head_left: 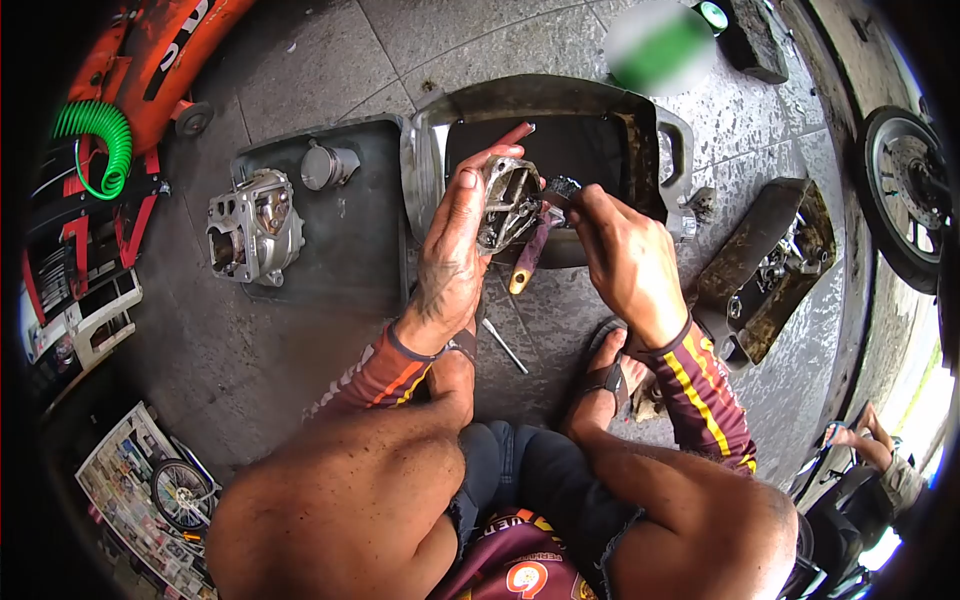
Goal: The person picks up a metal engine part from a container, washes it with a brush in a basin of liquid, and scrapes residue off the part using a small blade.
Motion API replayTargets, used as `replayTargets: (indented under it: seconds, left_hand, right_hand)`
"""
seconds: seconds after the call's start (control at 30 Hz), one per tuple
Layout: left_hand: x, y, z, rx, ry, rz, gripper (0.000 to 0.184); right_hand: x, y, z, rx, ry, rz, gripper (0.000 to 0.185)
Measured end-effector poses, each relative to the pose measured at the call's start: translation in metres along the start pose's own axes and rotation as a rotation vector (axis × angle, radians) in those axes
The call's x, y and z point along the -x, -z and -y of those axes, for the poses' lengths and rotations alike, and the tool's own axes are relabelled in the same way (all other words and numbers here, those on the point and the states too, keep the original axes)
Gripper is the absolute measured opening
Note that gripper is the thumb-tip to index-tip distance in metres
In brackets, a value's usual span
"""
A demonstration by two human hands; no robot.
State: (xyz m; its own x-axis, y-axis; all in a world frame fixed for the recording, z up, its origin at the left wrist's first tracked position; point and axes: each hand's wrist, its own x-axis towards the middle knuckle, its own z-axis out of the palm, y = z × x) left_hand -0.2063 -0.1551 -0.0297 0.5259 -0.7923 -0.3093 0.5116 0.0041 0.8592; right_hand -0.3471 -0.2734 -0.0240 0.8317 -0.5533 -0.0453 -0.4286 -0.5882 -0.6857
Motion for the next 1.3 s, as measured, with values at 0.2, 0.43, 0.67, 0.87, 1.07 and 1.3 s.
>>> replayTargets:
  seconds: [0.2, 0.43, 0.67, 0.87, 1.07, 1.3]
  left_hand:
    - [0.003, 0.008, -0.001, 0.142, 0.128, -0.018, 0.050]
    - [0.000, 0.005, 0.000, 0.261, 0.163, -0.127, 0.051]
    - [0.001, 0.013, 0.000, 0.370, 0.179, -0.153, 0.052]
    - [-0.001, 0.010, 0.000, 0.312, 0.146, -0.130, 0.053]
    - [0.001, 0.014, 0.002, 0.384, 0.176, -0.109, 0.054]
    - [-0.001, 0.011, 0.001, 0.386, 0.185, -0.164, 0.052]
  right_hand:
    - [0.004, -0.015, 0.003, -0.058, 0.024, 0.039, 0.008]
    - [0.008, -0.022, -0.005, -0.163, 0.007, -0.052, 0.014]
    - [0.016, -0.026, -0.001, -0.193, 0.056, -0.171, 0.031]
    - [0.016, -0.017, 0.008, -0.174, 0.006, -0.086, 0.038]
    - [0.021, -0.021, 0.014, -0.213, 0.009, -0.070, 0.044]
    - [0.024, -0.028, 0.013, -0.161, 0.048, -0.062, 0.043]
